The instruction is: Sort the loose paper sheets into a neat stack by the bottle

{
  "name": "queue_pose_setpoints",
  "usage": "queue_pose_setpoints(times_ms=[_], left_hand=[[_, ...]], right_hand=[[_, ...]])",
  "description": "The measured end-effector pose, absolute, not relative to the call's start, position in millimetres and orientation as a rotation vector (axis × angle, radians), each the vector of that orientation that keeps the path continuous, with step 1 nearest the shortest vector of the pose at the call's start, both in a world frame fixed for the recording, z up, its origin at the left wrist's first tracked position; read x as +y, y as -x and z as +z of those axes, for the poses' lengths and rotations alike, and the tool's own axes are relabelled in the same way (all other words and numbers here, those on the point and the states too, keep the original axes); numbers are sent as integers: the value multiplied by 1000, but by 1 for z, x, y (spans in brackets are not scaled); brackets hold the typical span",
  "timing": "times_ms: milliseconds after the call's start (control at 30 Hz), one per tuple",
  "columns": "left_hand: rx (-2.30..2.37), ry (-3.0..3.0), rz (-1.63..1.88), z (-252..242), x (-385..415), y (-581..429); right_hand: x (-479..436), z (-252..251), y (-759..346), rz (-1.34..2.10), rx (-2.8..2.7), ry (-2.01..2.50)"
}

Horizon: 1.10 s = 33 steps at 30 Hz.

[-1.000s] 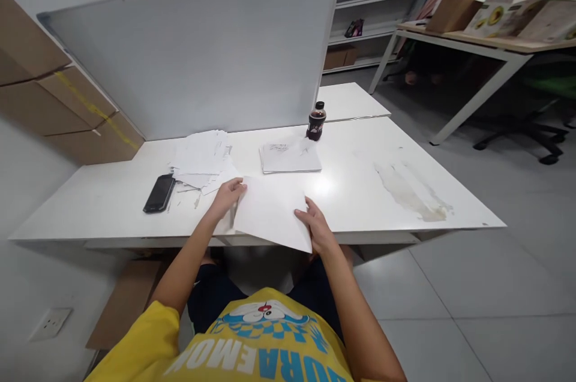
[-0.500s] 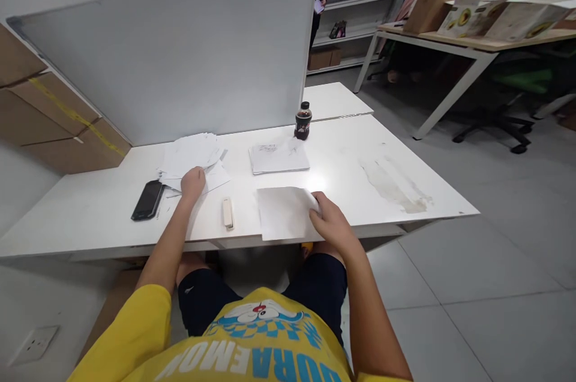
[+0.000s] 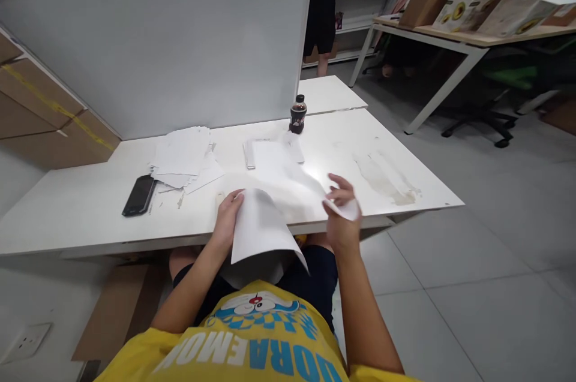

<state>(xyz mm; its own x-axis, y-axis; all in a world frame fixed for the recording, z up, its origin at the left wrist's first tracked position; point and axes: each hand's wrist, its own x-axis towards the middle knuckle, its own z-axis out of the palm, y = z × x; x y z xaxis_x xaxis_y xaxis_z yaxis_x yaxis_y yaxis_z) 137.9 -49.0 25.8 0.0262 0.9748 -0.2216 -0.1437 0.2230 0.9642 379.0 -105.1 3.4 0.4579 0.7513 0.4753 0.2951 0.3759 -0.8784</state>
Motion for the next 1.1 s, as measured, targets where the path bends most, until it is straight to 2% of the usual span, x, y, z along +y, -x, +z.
queue_pose_setpoints(times_ms=[133, 267, 500, 633, 733, 833, 1000, 1100], left_hand=[[1231, -806, 1040, -13, -43, -142], [1152, -791, 1081, -26, -43, -140], [964, -754, 1004, -17, -52, -154], [1040, -744, 951, -21, -52, -156], [1103, -970, 903, -21, -49, -149], [1048, -1284, 929, -13, -49, -139], [1107, -1463, 1102, -6, -49, -132], [1228, -1466, 1315, -8, -46, -134]], right_hand=[[-105, -21, -377, 711, -1284, 1189], [-113, -42, -384, 821, -1376, 1165], [-108, -69, -381, 668, -1474, 1197], [-103, -73, -382, 559, -1589, 1188], [-103, -74, -388, 504, -1555, 1259], [-101, -77, -394, 472, -1292, 1428], [-91, -71, -387, 972, -995, 1191], [-89, -52, -381, 1068, -969, 988]])
